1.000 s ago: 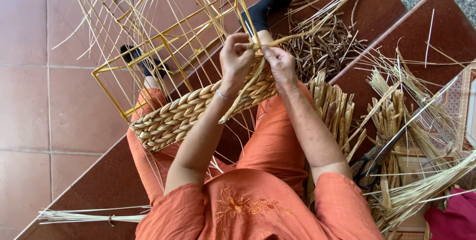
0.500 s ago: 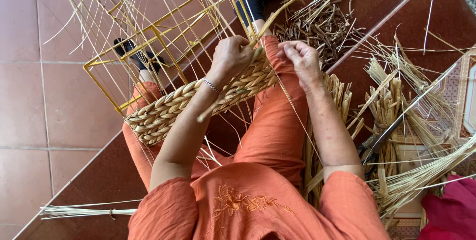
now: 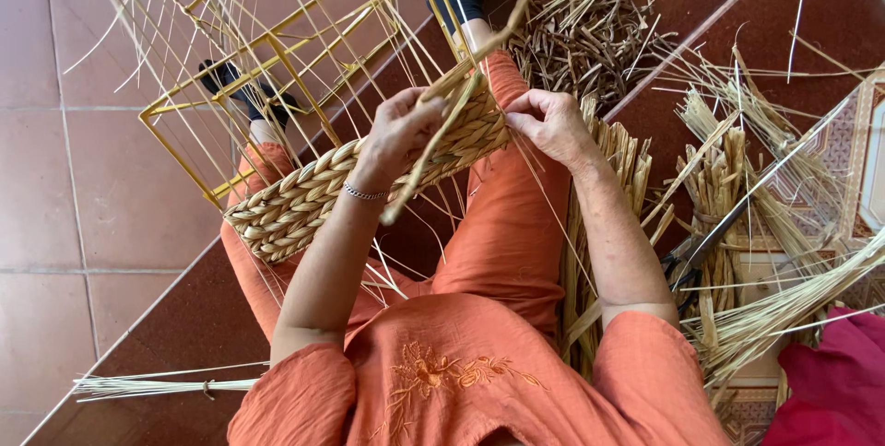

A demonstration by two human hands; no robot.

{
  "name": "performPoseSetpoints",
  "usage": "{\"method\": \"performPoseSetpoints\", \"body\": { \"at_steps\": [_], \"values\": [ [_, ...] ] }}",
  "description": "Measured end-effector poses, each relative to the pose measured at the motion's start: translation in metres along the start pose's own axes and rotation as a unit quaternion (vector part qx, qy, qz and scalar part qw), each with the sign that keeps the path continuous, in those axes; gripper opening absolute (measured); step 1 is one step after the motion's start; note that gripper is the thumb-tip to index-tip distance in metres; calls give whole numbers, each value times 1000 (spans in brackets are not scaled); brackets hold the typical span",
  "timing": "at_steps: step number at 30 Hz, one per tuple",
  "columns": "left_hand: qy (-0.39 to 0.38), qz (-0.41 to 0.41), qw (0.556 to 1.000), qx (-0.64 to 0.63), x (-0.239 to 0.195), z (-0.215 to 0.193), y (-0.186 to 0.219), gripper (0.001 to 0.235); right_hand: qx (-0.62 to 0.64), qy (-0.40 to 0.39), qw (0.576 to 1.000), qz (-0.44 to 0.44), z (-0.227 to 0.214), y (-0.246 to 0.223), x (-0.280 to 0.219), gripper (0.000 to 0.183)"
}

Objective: The person weaves dried palm fronds into a rectangular basket frame, interlacing strands through vertical supports. They occasionally use scissors to trim excess material and continue building the woven pattern along the basket's side.

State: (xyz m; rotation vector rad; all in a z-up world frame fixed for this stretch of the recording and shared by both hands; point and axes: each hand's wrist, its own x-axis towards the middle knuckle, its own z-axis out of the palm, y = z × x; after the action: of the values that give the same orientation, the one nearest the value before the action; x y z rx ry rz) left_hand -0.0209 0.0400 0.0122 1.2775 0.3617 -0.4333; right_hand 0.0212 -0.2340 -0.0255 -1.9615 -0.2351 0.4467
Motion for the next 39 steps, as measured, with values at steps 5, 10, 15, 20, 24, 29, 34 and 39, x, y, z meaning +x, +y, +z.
{"method": "performPoseSetpoints", "body": {
  "at_steps": [5, 10, 15, 20, 24, 29, 34, 39],
  "values": [
    [61, 173, 974, -136, -23, -8, -5, 29, -6, 12, 1000, -13, 3, -9, 1, 15],
    [55, 198, 954, -219, -66, -9, -22, 28, 65, -7, 995, -80, 10, -15, 21, 23],
    [-59, -12, 980, -188, -68, -6, -22, 14, 169, -6, 985, 27, 23, -14, 47, 21],
    [88, 167, 966, -179, -74, -32, -14, 12, 204, 9, 979, 14, 31, 7, 59, 14],
    [100, 272, 925, -248, -88, -42, -9, 15, 219, -12, 976, -15, 33, 16, 53, 15],
    [52, 124, 980, -150, -101, -32, -5, 27, 176, 2, 984, -33, 32, -2, 43, 17],
    [89, 196, 962, -169, -131, -43, -12, 24, -59, 71, 980, -177, 25, -30, 36, 19],
    [199, 341, 904, -163, -149, -57, -28, 24, -163, 65, 920, -351, 21, -54, 38, 28]
  ]
}}
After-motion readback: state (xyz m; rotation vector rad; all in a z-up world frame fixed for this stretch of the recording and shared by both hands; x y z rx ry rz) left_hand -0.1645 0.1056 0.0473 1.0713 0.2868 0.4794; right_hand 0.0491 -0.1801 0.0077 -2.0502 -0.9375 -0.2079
